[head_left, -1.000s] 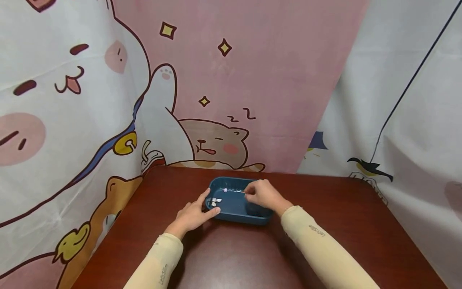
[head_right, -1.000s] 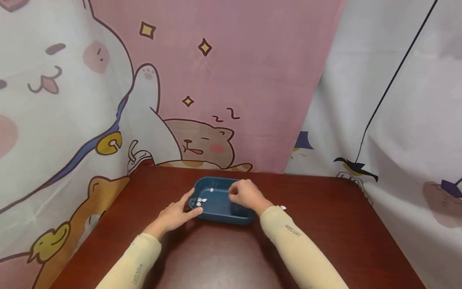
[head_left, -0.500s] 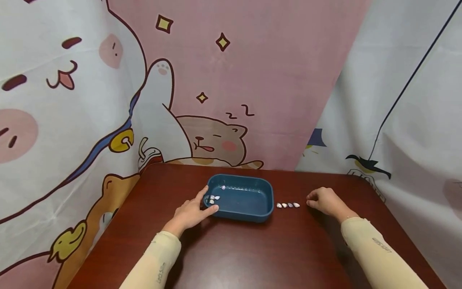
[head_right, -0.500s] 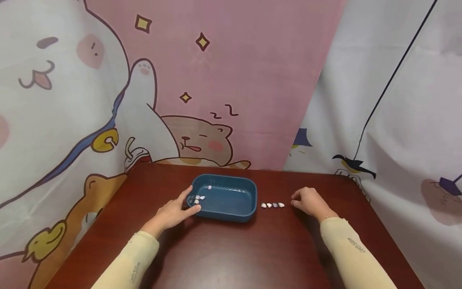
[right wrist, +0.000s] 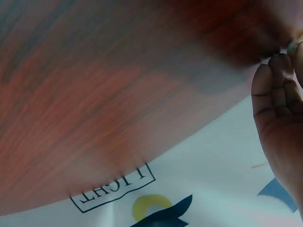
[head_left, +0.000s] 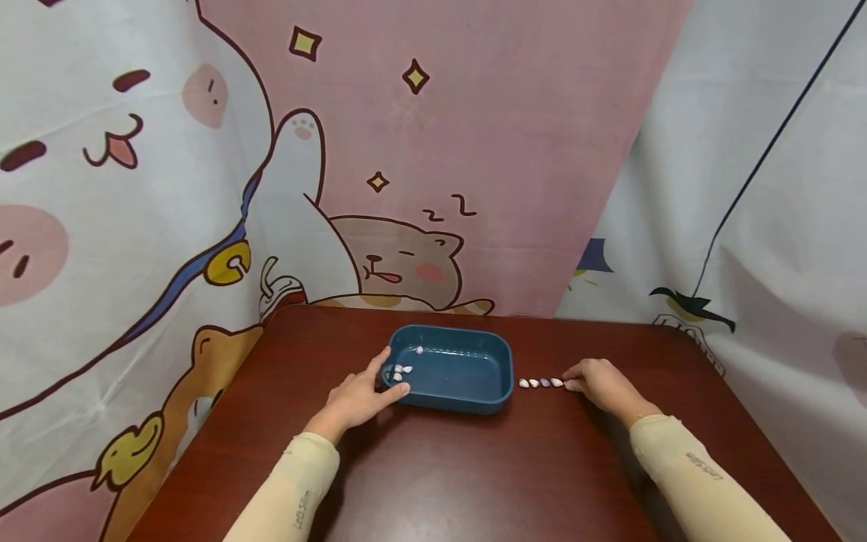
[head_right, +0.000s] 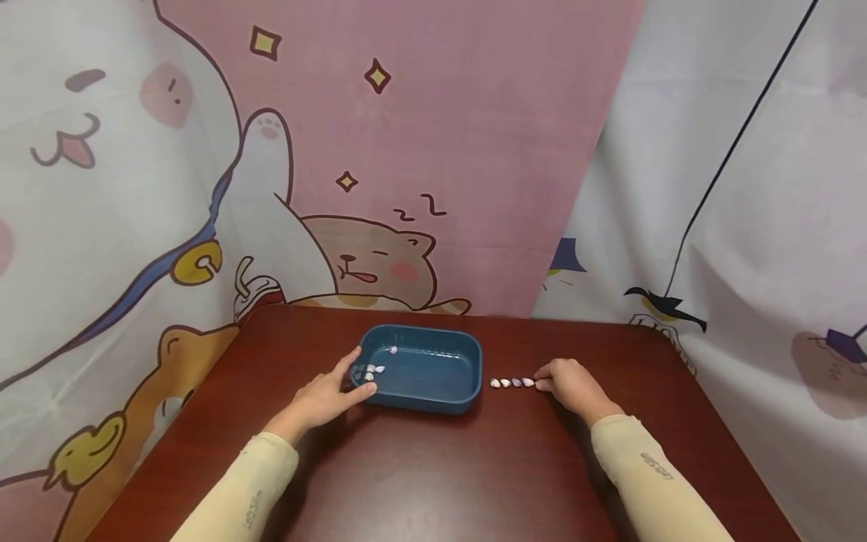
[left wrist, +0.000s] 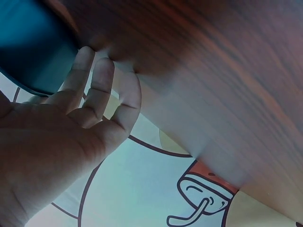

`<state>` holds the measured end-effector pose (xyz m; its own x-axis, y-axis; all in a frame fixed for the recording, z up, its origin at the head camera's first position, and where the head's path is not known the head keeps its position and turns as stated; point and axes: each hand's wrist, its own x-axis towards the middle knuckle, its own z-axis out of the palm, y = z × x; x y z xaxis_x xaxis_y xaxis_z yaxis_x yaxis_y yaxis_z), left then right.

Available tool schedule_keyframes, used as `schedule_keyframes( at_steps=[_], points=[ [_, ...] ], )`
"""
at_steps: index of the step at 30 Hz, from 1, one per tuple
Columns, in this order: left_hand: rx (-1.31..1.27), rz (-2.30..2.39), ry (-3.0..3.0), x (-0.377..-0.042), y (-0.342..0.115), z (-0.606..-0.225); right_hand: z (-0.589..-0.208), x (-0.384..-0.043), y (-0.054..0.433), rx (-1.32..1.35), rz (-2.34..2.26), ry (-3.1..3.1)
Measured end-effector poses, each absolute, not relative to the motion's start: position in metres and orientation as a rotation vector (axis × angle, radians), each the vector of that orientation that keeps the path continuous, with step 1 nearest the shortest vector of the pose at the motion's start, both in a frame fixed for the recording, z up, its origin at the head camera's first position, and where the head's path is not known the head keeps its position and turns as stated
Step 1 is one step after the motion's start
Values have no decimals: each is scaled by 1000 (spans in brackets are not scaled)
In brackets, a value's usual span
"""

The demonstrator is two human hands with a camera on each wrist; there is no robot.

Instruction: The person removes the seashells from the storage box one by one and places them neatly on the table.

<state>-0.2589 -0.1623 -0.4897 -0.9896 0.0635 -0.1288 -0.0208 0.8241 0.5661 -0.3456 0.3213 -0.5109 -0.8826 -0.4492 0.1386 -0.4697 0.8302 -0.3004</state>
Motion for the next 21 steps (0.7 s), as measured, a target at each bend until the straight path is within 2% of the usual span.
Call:
schedule_keyframes(
  at_steps=[5, 8, 11, 14, 18, 21],
  points=[
    [33, 895, 2862, -259, -162, -490, -494, -349, 322, 594, 649, -2907],
    [25, 884, 2864, -258, -164, -490, -475, -353, 303, 509, 746, -2866],
    [16, 875, 2863, -257, -166, -488, -459, -353, 258, 544, 824, -2810],
    [16, 877, 2860, -256, -167, -487, -454, -348, 196, 694, 885, -2796],
    [17, 895, 2851, -257, -166, -488, -463, -340, 114, 917, 891, -2946],
    [33, 904, 2849, -257, -161, -490, -475, -337, 70, 1007, 769, -3077]
  ],
)
